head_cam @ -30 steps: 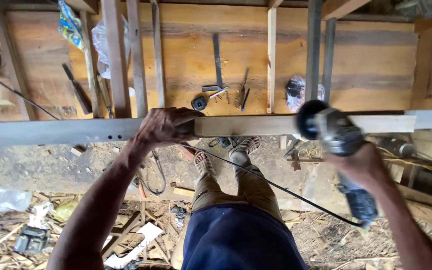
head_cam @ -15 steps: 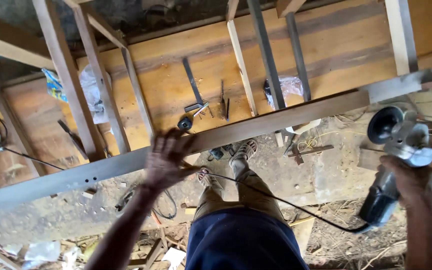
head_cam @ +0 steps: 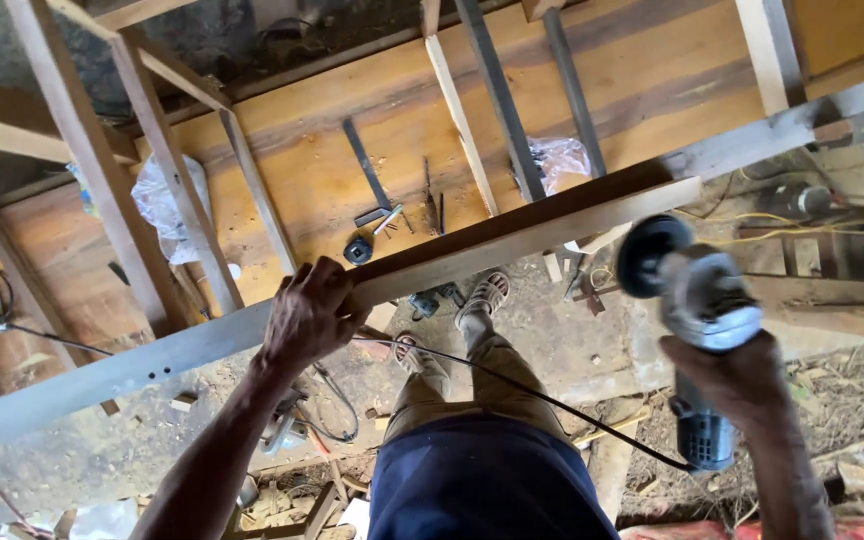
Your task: Cutting a wooden plank with a circular saw and sanding the edges of a wooden frame using an angle grinder.
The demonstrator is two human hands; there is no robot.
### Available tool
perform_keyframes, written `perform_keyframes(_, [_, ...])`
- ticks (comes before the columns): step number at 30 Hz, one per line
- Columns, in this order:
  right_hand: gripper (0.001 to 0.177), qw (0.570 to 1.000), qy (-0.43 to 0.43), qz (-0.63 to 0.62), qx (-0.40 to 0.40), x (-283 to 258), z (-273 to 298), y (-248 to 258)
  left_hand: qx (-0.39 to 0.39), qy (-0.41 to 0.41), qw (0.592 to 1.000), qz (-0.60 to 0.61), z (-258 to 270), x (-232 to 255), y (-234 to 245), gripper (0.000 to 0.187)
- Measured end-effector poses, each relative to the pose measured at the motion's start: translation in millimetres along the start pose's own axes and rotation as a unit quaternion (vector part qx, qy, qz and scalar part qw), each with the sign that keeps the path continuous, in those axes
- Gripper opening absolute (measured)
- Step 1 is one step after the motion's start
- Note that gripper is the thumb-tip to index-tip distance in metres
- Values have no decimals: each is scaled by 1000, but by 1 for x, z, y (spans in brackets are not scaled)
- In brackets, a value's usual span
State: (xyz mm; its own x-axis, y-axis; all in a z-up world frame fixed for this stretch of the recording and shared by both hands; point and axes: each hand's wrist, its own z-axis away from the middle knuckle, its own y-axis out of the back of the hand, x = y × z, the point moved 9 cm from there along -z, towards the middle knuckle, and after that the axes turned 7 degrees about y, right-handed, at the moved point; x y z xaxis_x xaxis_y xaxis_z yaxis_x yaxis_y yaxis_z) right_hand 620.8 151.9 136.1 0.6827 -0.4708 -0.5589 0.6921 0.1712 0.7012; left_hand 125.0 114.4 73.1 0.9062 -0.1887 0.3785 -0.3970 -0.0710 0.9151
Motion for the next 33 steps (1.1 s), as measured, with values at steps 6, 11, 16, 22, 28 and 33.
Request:
perform_keyframes(6, [32, 985, 62, 81, -140, -137, 34, -98, 46, 42, 994, -94, 15, -10, 8, 44])
perform_keyframes(11, [38, 934, 198, 197, -222, -179, 49, -178, 77, 34, 991, -105, 20, -9, 13, 40])
perform_keyframes(16, [41, 937, 150, 206, -239, -161, 26, -157, 56, 41, 992, -102, 21, -14, 8, 40])
perform_keyframes(22, [46, 984, 2, 109, -143, -140, -14, -38, 42, 58, 993, -90, 22, -21, 3, 40])
perform_keyframes(28, [41, 996, 41, 70, -26, -62, -94, 33, 38, 54, 995, -71, 13, -15, 15, 37])
perform_keyframes(33, [44, 995, 25, 85, -55, -84, -73, -6, 49, 44, 995, -71, 14, -15, 11, 35])
